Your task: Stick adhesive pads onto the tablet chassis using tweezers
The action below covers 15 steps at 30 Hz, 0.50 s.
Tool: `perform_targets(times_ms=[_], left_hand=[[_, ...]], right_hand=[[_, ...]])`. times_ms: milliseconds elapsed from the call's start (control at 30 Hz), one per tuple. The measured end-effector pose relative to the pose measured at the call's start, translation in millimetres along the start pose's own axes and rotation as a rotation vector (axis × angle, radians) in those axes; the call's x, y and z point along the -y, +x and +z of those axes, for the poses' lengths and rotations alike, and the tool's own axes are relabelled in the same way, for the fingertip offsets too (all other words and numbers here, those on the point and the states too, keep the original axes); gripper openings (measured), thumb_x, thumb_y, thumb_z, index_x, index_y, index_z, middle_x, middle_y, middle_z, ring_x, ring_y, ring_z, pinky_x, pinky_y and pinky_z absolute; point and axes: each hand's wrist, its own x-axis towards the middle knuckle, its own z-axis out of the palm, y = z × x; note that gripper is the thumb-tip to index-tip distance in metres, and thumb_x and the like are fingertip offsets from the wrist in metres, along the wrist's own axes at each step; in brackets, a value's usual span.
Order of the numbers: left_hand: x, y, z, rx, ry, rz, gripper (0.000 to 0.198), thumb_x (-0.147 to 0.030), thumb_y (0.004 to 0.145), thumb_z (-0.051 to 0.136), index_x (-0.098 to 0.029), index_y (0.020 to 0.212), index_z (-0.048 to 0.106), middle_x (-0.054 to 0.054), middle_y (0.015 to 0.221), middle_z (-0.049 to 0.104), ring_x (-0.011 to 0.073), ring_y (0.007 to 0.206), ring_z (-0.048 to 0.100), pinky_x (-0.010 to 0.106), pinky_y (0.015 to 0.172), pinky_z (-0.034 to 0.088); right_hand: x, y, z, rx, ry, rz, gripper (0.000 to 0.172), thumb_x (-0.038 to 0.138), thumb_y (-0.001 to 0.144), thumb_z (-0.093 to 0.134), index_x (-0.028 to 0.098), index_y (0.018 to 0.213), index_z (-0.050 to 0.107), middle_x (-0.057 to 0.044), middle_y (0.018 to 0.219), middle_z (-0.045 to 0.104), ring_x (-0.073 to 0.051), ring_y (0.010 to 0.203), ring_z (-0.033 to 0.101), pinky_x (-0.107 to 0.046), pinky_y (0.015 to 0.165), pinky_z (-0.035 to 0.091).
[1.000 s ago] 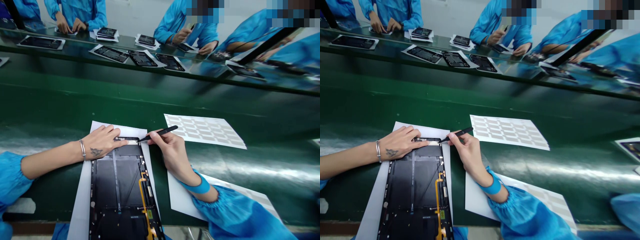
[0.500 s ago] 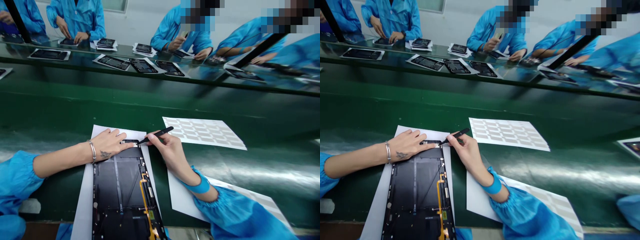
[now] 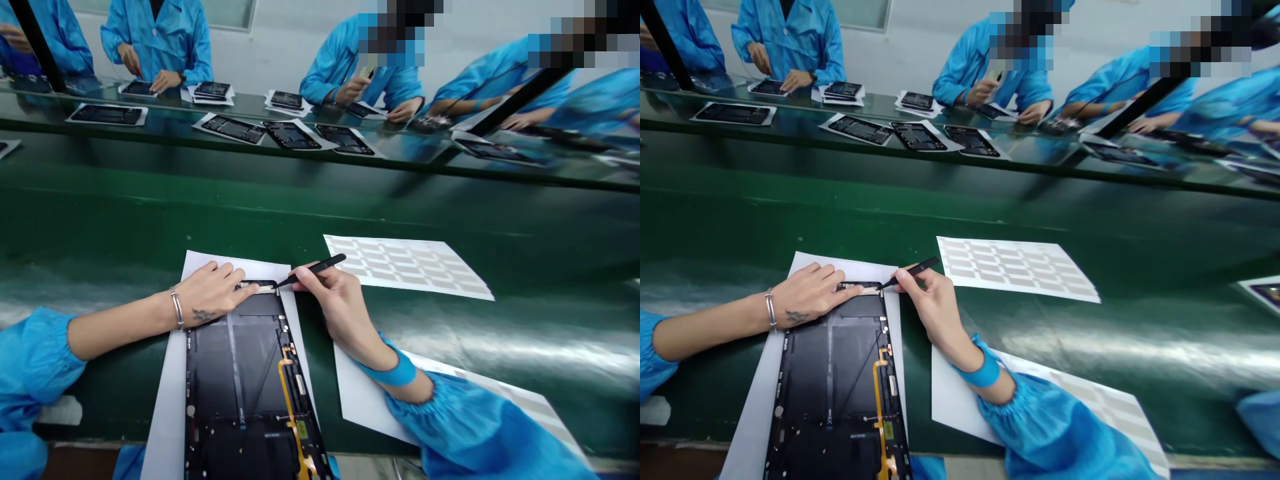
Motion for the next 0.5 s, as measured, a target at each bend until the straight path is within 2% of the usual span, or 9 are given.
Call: perform_targets(times_ms=[233, 400, 500], left_hand=[[1.3, 1.2, -5.5, 0.011, -0.036, 0.018, 0.039, -0.014, 0.1, 0.035, -0.023, 0.135, 0.051, 0.01, 0.096, 0.059, 0.0221, 0.085, 0.056, 0.032, 0.066, 0.038], [-2.4, 14.1, -11.3, 0.089, -0.08, -0.025, 0.048, -0.014, 0.097, 0.043, -0.031, 0.142, 0.045, 0.009, 0.104, 0.059, 0.021, 0.088, 0.056, 0.03, 0.069, 0.041], [0.6, 21.8, -7.4, 0.162, -0.104, -0.038, 0.055, -0.015, 0.096, 0.047, -0.039, 0.145, 0.039, 0.008, 0.108, 0.057, 0.022, 0.09, 0.055, 0.029, 0.068, 0.042]], right_hand=[[1.6, 3.0, -4.5, 0.01, -0.112, -0.063, 0.041, 0.058, 0.076, 0.068, 0.017, 0.072, 0.068, -0.004, 0.065, 0.068, -0.021, 0.065, 0.064, -0.033, 0.063, 0.051], [12.0, 6.1, -8.3, -0.065, 0.07, -0.053, 0.038, 0.055, 0.075, 0.072, 0.018, 0.081, 0.072, -0.005, 0.076, 0.071, -0.02, 0.07, 0.067, -0.036, 0.07, 0.056], [26.7, 5.4, -5.3, -0.003, 0.142, -0.063, 0.037, 0.053, 0.075, 0.073, 0.019, 0.088, 0.074, -0.005, 0.077, 0.072, -0.02, 0.072, 0.069, -0.037, 0.074, 0.058]])
